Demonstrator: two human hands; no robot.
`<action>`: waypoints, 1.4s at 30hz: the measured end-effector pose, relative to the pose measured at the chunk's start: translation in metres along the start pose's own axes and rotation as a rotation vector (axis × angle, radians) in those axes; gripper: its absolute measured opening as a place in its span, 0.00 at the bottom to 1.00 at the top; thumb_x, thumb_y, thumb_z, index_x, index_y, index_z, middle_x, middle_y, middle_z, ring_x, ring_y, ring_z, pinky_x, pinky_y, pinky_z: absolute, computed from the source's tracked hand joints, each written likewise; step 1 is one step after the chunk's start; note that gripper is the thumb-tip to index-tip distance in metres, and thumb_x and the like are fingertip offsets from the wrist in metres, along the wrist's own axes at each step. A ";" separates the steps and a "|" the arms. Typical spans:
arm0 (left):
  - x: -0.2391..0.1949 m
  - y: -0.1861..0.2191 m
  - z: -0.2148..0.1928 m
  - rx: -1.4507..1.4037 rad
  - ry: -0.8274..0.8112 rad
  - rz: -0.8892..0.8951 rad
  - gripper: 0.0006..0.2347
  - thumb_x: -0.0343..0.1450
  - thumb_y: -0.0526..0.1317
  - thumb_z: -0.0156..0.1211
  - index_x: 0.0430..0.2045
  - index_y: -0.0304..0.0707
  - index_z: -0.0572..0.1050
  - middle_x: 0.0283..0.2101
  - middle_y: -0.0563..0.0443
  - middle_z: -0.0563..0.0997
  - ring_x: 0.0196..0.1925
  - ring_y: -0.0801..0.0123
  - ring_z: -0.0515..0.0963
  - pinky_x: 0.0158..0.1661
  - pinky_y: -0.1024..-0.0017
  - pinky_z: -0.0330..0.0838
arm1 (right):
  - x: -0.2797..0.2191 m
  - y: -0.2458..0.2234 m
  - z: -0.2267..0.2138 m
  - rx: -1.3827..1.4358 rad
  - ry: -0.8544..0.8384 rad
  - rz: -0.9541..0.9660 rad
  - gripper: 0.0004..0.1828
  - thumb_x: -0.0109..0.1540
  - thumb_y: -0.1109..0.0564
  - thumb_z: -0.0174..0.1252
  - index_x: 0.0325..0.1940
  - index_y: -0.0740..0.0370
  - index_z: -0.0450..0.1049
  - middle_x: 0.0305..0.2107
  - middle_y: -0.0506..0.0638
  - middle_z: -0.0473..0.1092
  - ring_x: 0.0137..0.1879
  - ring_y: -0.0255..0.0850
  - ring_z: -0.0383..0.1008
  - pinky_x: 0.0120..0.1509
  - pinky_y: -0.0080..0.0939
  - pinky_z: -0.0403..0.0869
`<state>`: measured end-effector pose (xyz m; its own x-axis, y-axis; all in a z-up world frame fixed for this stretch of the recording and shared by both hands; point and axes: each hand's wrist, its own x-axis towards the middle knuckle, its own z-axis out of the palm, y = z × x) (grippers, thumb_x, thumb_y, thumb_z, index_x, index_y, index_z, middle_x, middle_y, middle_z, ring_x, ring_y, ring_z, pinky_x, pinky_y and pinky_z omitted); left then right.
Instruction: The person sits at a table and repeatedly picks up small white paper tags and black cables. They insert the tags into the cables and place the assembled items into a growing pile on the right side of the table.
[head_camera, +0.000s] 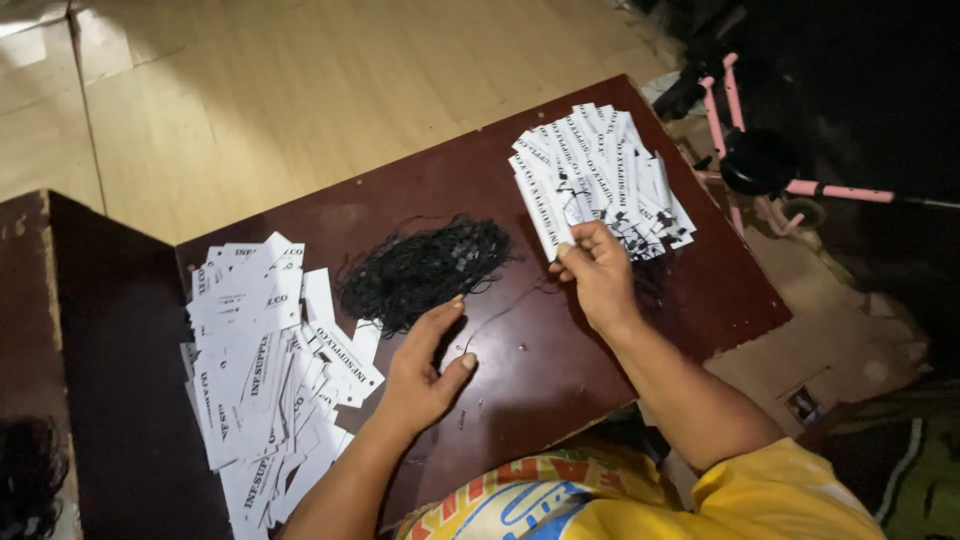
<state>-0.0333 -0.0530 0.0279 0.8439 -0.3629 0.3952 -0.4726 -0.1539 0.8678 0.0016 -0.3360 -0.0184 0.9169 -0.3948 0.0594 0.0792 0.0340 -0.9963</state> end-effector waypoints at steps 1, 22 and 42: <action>0.000 -0.003 0.000 -0.002 -0.004 0.003 0.22 0.67 0.37 0.67 0.56 0.28 0.74 0.57 0.29 0.79 0.60 0.35 0.77 0.57 0.46 0.70 | 0.006 0.005 -0.007 0.000 0.005 -0.002 0.08 0.63 0.65 0.58 0.46 0.65 0.72 0.31 0.56 0.75 0.31 0.40 0.80 0.31 0.30 0.77; -0.001 -0.018 -0.003 -0.096 0.037 -0.112 0.24 0.66 0.41 0.68 0.56 0.31 0.75 0.55 0.35 0.80 0.54 0.45 0.82 0.50 0.58 0.78 | 0.046 0.006 -0.048 -0.422 0.480 -0.367 0.08 0.59 0.69 0.62 0.41 0.65 0.75 0.27 0.54 0.76 0.27 0.38 0.78 0.33 0.36 0.74; 0.001 -0.012 -0.009 -0.076 0.087 -0.015 0.20 0.66 0.38 0.68 0.51 0.29 0.77 0.52 0.35 0.82 0.56 0.40 0.81 0.51 0.53 0.77 | 0.000 -0.023 0.007 -0.512 -0.003 -0.494 0.10 0.58 0.70 0.65 0.42 0.62 0.81 0.37 0.54 0.75 0.44 0.49 0.79 0.51 0.45 0.77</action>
<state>-0.0245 -0.0432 0.0207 0.8710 -0.2792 0.4043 -0.4424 -0.0876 0.8925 0.0024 -0.3299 0.0050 0.8224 -0.2503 0.5109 0.2927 -0.5839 -0.7572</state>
